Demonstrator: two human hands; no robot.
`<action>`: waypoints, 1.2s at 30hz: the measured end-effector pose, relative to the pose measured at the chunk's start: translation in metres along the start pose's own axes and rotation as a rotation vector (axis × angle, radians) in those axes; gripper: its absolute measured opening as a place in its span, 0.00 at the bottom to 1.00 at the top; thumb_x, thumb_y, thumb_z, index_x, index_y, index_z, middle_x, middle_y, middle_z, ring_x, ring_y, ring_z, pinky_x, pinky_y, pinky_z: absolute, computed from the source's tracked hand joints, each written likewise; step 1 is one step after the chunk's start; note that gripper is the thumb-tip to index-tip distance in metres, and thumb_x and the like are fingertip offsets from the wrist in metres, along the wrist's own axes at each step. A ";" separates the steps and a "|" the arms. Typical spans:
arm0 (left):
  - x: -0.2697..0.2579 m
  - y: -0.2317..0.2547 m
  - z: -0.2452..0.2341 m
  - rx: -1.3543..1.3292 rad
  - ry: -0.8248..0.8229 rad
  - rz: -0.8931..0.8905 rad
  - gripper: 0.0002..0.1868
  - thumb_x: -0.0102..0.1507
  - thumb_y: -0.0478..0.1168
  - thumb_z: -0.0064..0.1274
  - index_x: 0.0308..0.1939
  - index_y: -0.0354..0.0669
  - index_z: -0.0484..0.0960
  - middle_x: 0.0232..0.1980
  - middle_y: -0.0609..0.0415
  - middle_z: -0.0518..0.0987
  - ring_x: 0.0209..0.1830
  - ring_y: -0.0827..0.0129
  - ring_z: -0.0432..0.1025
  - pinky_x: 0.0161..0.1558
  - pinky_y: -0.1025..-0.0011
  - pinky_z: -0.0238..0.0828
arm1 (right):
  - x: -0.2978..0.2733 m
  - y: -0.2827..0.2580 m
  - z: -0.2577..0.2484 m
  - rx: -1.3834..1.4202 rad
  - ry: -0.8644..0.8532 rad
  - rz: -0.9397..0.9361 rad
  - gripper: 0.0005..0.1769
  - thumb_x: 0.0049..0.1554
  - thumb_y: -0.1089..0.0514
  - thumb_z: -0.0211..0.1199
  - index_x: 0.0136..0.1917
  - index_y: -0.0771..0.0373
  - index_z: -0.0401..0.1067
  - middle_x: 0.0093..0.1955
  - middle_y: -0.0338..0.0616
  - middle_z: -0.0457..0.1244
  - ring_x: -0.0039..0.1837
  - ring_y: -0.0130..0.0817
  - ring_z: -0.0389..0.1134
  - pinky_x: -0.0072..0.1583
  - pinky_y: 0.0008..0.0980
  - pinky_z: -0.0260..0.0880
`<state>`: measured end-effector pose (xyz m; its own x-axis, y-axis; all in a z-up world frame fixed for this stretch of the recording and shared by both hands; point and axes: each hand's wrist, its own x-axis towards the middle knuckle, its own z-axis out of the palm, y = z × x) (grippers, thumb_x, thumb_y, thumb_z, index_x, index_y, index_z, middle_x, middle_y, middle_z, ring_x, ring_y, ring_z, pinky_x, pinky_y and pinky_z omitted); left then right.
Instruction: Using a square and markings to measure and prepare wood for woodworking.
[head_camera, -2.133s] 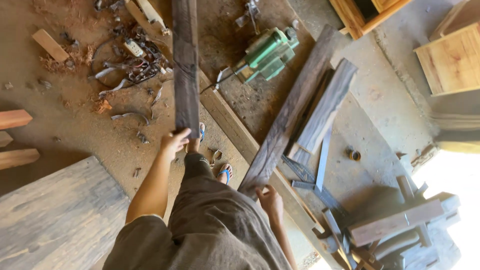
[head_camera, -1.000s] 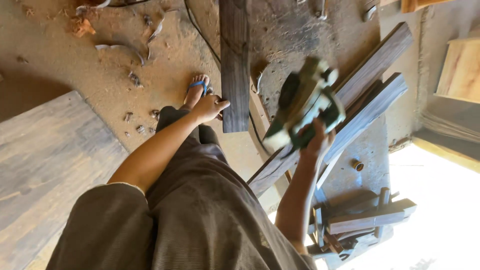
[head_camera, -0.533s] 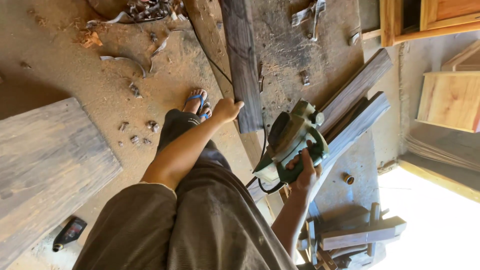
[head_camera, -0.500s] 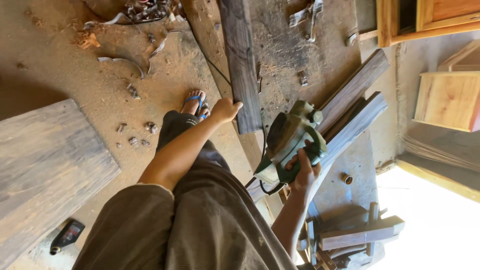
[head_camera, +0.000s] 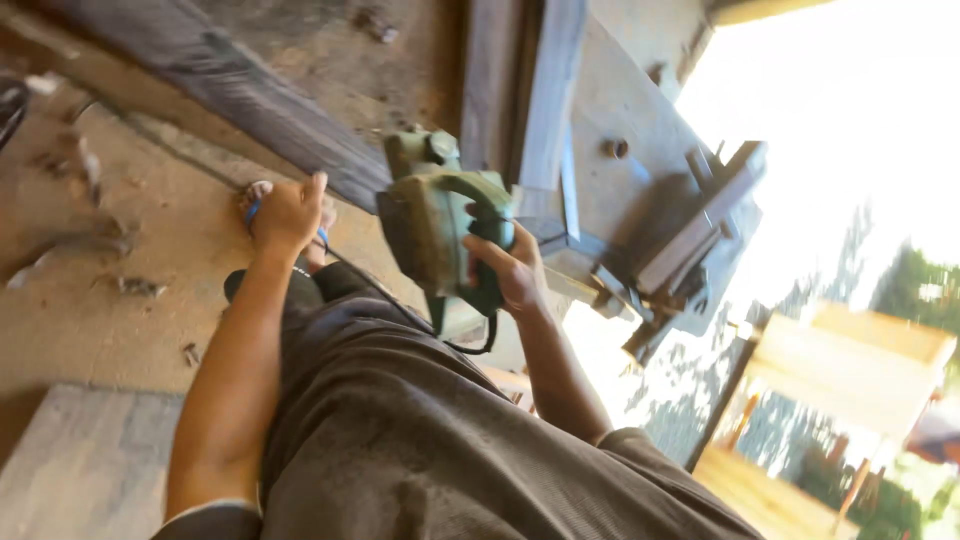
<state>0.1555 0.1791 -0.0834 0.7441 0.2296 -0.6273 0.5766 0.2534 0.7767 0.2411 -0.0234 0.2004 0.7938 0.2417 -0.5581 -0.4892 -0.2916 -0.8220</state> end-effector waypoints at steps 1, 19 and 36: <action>-0.014 0.009 0.005 0.190 -0.102 0.051 0.24 0.73 0.52 0.47 0.36 0.35 0.84 0.33 0.45 0.81 0.31 0.59 0.75 0.39 0.60 0.74 | 0.005 -0.008 0.004 0.061 -0.040 0.012 0.22 0.55 0.64 0.68 0.63 0.69 0.71 0.37 0.44 0.65 0.34 0.31 0.67 0.37 0.30 0.68; -0.106 -0.086 -0.166 0.739 0.988 0.125 0.17 0.58 0.44 0.62 0.49 0.50 0.79 0.56 0.44 0.75 0.58 0.46 0.70 0.56 0.48 0.61 | 0.127 0.034 0.072 -0.479 -0.414 -0.338 0.12 0.55 0.64 0.69 0.50 0.67 0.71 0.36 0.37 0.66 0.34 0.24 0.67 0.36 0.27 0.70; -0.038 -0.077 -0.310 0.241 1.274 -0.039 0.15 0.77 0.41 0.45 0.65 0.38 0.71 0.55 0.34 0.77 0.54 0.38 0.73 0.51 0.50 0.70 | 0.268 -0.043 0.381 -0.614 -0.746 -0.477 0.08 0.55 0.65 0.65 0.48 0.65 0.69 0.36 0.34 0.61 0.38 0.20 0.59 0.40 0.25 0.63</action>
